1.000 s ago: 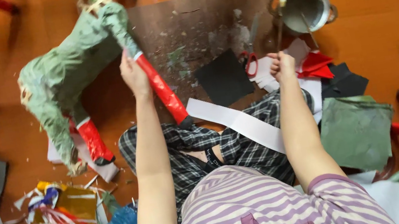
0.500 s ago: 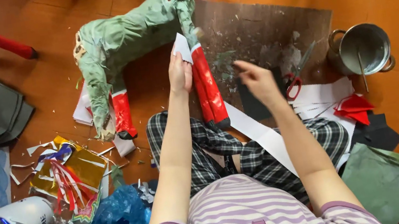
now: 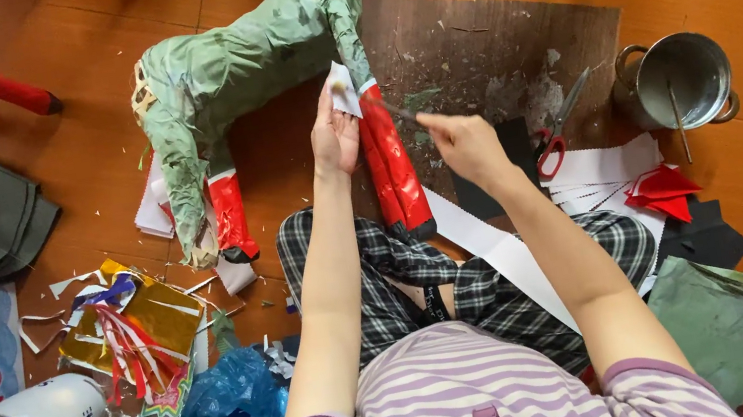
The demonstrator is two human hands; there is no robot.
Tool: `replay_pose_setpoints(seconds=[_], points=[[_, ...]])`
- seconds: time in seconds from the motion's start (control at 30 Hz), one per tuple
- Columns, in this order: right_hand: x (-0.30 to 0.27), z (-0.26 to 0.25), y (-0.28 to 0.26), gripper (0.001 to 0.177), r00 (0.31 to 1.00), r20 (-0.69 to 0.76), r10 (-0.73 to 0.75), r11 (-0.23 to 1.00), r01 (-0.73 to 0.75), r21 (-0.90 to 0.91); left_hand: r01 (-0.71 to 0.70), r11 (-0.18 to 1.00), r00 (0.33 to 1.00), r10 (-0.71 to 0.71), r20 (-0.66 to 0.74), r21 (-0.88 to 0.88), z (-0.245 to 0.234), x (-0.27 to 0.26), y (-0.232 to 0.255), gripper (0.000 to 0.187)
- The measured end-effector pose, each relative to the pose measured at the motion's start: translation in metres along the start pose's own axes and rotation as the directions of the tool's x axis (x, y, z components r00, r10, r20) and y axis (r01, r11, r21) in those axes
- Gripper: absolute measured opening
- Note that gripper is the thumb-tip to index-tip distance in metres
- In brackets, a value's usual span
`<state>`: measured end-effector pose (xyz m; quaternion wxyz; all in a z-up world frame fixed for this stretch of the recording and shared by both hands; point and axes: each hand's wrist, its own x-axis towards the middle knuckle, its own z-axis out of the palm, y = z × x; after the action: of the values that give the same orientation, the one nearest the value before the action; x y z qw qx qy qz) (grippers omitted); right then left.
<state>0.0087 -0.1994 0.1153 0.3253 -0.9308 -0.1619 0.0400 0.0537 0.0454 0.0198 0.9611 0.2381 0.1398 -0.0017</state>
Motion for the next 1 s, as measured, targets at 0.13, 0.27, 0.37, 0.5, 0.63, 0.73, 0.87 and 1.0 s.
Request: replay_pose_setpoints(seconds=[0.13,0.27,0.37,0.5,0.63,0.73,0.87,1.0], points=[[0.020,0.005,0.011,0.039,0.999,-0.046,-0.018,1.000,0.017,-0.014,-0.015,0.999,1.000,0.015,0.003,0.033,-0.008,0.000,-0.004,0.036],[0.002,-0.048,-0.004,0.036,0.971,-0.233,-0.056,0.986,0.091,0.140,-0.057,0.993,0.996,0.050,0.068,0.099,0.001,-0.003,-0.002,0.039],[-0.029,-0.084,0.072,0.036,0.891,-0.453,0.023,0.998,-0.047,-0.042,-0.062,0.989,0.991,0.046,0.122,0.133,0.006,-0.007,-0.002,0.046],[-0.092,-0.140,0.183,0.045,0.703,-0.611,0.365,0.766,-0.599,-0.233,-0.067,0.965,0.975,0.009,0.223,0.252,0.024,-0.011,0.004,0.080],[-0.141,-0.163,0.273,0.021,0.690,-0.539,0.483,0.533,-0.720,-0.444,-0.065,0.965,0.959,-0.010,0.282,0.255,0.025,-0.013,-0.003,0.079],[-0.141,-0.159,0.334,0.023,0.680,-0.405,0.611,0.430,-0.715,-0.551,-0.171,0.870,0.962,0.045,0.270,0.463,0.035,-0.016,-0.002,0.077],[-0.088,-0.133,0.281,0.022,0.892,-0.362,0.269,0.480,-0.450,-0.753,-0.143,0.665,0.988,0.048,0.149,0.733,0.053,-0.024,0.002,0.081],[-0.012,-0.089,0.056,0.016,0.976,-0.158,0.148,0.987,-0.155,-0.034,-0.133,0.613,0.991,0.062,0.120,0.779,0.066,-0.033,0.005,0.078]])
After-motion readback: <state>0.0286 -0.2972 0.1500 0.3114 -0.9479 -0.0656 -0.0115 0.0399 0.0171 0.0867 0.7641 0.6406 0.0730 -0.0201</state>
